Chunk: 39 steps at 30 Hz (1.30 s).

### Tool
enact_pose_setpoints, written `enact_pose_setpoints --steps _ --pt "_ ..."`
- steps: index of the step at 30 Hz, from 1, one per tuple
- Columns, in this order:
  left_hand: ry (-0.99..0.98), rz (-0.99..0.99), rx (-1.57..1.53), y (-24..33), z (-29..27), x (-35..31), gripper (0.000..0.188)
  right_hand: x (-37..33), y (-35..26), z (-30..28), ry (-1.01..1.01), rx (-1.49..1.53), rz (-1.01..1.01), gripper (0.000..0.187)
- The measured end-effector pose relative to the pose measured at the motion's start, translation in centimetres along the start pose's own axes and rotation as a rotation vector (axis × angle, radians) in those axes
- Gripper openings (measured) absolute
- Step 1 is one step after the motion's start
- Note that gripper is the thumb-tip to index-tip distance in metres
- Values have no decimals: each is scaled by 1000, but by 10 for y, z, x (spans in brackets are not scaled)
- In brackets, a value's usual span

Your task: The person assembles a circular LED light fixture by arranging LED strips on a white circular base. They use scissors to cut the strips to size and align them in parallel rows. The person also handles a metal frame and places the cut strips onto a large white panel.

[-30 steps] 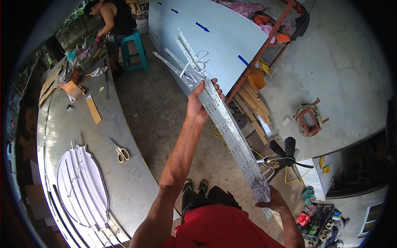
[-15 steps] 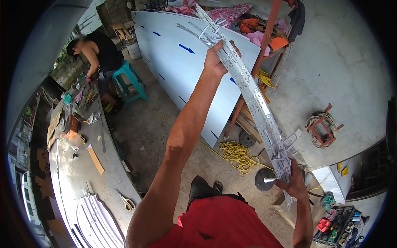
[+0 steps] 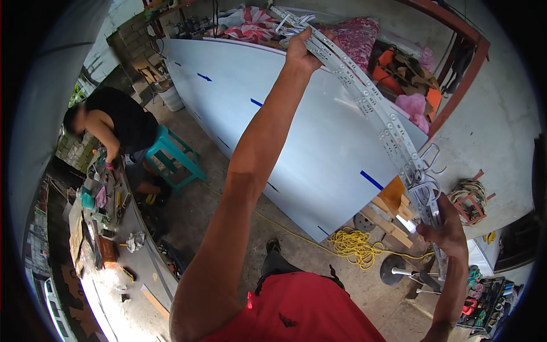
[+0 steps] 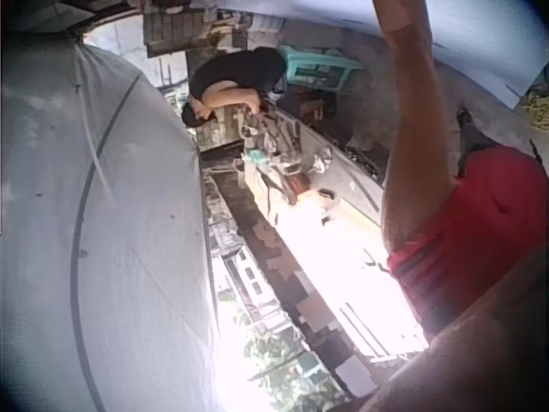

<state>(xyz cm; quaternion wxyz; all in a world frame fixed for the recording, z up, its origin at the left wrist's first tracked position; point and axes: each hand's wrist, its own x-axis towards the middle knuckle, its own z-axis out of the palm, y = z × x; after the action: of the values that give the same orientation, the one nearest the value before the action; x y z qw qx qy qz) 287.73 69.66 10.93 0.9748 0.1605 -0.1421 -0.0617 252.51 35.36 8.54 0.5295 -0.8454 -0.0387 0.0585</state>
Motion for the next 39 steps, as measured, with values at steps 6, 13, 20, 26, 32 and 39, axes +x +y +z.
enact_pose_setpoints --steps 6,13,20,26,32,39 --pt "-46 -46 -121 74 -34 111 33 106 -79 40 42 -63 -4 66" --pt "-91 0 59 210 -119 271 25 206 -120 68 0 -133 -136 68" --pt "-39 -24 -75 211 -124 311 30 300 -157 66 122 -542 -108 74" --pt "-202 -148 -210 242 -145 402 27 391 -188 44 189 -946 -233 77" --pt "-69 -78 103 244 -168 449 47 501 -196 -28 302 -1236 -85 90" --pt "267 -266 193 201 -209 431 49 565 -134 -50 197 -1227 130 77"
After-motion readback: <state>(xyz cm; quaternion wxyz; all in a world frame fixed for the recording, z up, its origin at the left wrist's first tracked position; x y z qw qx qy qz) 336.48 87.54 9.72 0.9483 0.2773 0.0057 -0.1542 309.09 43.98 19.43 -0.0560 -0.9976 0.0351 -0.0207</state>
